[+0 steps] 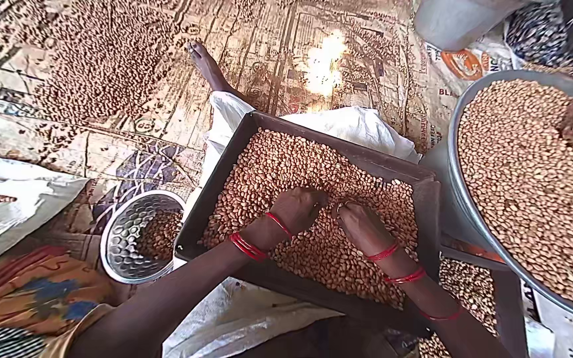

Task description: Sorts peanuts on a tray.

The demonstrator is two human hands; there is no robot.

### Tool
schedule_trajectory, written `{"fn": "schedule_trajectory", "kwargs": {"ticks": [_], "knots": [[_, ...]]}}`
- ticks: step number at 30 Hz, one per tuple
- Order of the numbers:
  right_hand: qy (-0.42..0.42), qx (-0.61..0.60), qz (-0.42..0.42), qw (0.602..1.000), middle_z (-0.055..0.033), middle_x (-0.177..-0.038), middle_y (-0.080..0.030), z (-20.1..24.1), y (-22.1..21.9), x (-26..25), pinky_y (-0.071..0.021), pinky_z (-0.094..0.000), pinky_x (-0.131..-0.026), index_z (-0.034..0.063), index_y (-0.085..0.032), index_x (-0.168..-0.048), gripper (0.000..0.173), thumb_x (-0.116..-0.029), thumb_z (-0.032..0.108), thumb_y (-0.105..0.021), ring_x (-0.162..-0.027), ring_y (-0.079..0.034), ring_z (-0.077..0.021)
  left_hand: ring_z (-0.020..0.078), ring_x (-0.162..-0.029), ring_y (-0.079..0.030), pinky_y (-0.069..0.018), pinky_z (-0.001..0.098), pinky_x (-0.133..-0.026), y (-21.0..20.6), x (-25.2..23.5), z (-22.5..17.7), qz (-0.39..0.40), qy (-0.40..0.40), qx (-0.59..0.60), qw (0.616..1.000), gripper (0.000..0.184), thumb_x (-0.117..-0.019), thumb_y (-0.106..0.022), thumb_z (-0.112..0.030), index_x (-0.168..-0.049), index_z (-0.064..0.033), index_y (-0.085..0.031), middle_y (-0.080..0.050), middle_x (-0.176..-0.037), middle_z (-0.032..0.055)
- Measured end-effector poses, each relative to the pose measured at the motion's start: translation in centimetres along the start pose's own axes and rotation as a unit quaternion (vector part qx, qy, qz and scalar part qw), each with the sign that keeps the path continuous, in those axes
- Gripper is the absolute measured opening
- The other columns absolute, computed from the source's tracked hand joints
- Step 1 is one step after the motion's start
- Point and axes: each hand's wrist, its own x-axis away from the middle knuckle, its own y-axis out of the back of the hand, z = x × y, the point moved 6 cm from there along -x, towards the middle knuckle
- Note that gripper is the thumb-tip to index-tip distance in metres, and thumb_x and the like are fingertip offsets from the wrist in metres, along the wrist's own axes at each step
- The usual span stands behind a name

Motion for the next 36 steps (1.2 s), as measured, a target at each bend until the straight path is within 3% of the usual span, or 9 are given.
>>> {"fn": "schedule_trajectory", "kwargs": {"ticks": [4, 10, 14, 16, 23, 26, 31, 33, 36], "knots": [[0.098, -0.071, 0.075, 0.99, -0.0272, -0.109, -0.07, -0.1, -0.5, 4.0, -0.05, -0.0552, -0.095, -0.0051, -0.07, -0.116, 0.024, -0.1023, 0.011, -0.058, -0.106, -0.067, -0.044, 0.043, -0.107, -0.069, -0.0531, 0.0628, -0.081, -1.7, -1.5, -1.2, 0.058, 0.014, -0.13, 0.99, 0.034, -0.1051, -0.046, -0.005, -0.133, -0.0094, -0.066, -0.067, -0.132, 0.0174], [0.113, -0.1, -0.24, 0.959, -0.0174, -0.106, -0.074, -5.0, 4.4, 3.5, -0.0544, -0.0544, -0.088, 0.0037, -0.078, -0.105, 0.018, -0.0961, 0.008, -0.063, -0.101, -0.07, -0.0376, 0.0459, -0.089, -0.072, -0.0551, 0.0615, -0.07, -2.2, -1.0, -1.5, -0.036, -0.007, -0.151, 0.988, 0.026, -0.1028, -0.052, -0.005, -0.121, 0.0006, -0.069, -0.072, -0.107, 0.0238], [0.069, -0.112, -0.108, 0.985, -0.0222, -0.135, -0.063, -3.9, 1.0, 0.6, -0.0356, -0.0562, -0.113, 0.0009, -0.073, -0.119, 0.027, -0.0982, 0.016, -0.064, -0.132, -0.052, -0.0428, 0.0446, -0.086, -0.073, -0.0562, 0.0577, -0.068, -3.0, -0.7, -1.9, -0.047, -0.037, -0.173, 0.983, 0.028, -0.1018, -0.05, -0.001, -0.121, -0.0016, -0.071, -0.073, -0.103, 0.0238], [0.077, -0.084, -0.086, 0.99, -0.0248, -0.138, -0.06, -2.6, -0.8, 1.9, -0.0346, -0.061, -0.111, 0.0009, -0.073, -0.121, 0.031, -0.0952, 0.017, -0.066, -0.135, -0.048, -0.0473, 0.0456, -0.092, -0.072, -0.0555, 0.0587, -0.072, -3.1, -0.8, -1.9, -0.001, -0.016, -0.173, 0.985, 0.031, -0.1033, -0.046, 0.0, -0.126, -0.0021, -0.067, -0.072, -0.109, 0.0245], [0.181, -0.018, -0.089, 0.979, -0.0108, -0.105, -0.076, -5.8, 0.7, 9.9, -0.0496, -0.0623, -0.092, 0.0111, -0.081, -0.095, 0.015, -0.0907, 0.017, -0.068, -0.111, -0.067, -0.0404, 0.0458, -0.096, -0.071, -0.0539, 0.0616, -0.076, -3.0, -1.2, -0.9, 0.046, 0.05, -0.15, 0.986, 0.029, -0.1063, -0.048, -0.011, -0.129, -0.0038, -0.065, -0.071, -0.113, 0.023], [0.139, -0.019, -0.208, 0.968, -0.0143, -0.105, -0.075, -6.9, 3.2, 8.7, -0.0539, -0.0581, -0.085, 0.0058, -0.079, -0.092, 0.016, -0.0903, 0.01, -0.064, -0.102, -0.07, -0.0403, 0.0468, -0.096, -0.071, -0.0532, 0.0626, -0.078, -2.7, -1.2, -0.4, 0.049, 0.08, -0.133, 0.987, 0.032, -0.1079, -0.049, -0.019, -0.133, -0.0053, -0.065, -0.072, -0.109, 0.0242], [0.135, -0.077, -0.219, 0.963, -0.0207, -0.099, -0.073, -2.3, 2.0, 2.5, -0.058, -0.05, -0.078, -0.0005, -0.077, -0.098, 0.017, -0.0966, 0.005, -0.061, -0.091, -0.073, -0.0375, 0.0473, -0.098, -0.07, -0.0516, 0.0652, -0.08, -1.8, -0.9, -0.3, 0.052, 0.094, -0.106, 0.989, 0.029, -0.1068, -0.052, -0.02, -0.128, -0.0063, -0.067, -0.072, -0.104, 0.0245], [0.141, -0.054, -0.227, 0.962, -0.0216, -0.098, -0.073, -1.0, 0.6, 0.4, -0.059, -0.0487, -0.078, -0.0031, -0.077, -0.097, 0.015, -0.0949, 0.003, -0.063, -0.09, -0.073, -0.0374, 0.0398, -0.083, -0.071, -0.0544, 0.0607, -0.074, 0.1, -0.1, 0.3, -0.018, 0.065, -0.056, 0.996, 0.021, -0.1017, -0.061, -0.016, -0.114, -0.0036, -0.072, -0.072, -0.09, 0.0198], [0.158, 0.005, -0.271, 0.95, -0.0236, -0.09, -0.071, 0.4, -0.6, -0.8, -0.0601, -0.0474, -0.07, -0.0062, -0.074, -0.094, 0.01, -0.0905, -0.002, -0.066, -0.087, -0.073, -0.0399, 0.0092, -0.055, -0.051, -0.0441, 0.0296, -0.054, 3.6, 2.1, 2.5, -0.136, 0.024, 0.092, 0.986, 0.007, -0.0935, -0.063, -0.007, -0.099, -0.0035, -0.066, -0.057, -0.067, 0.0005]]}}
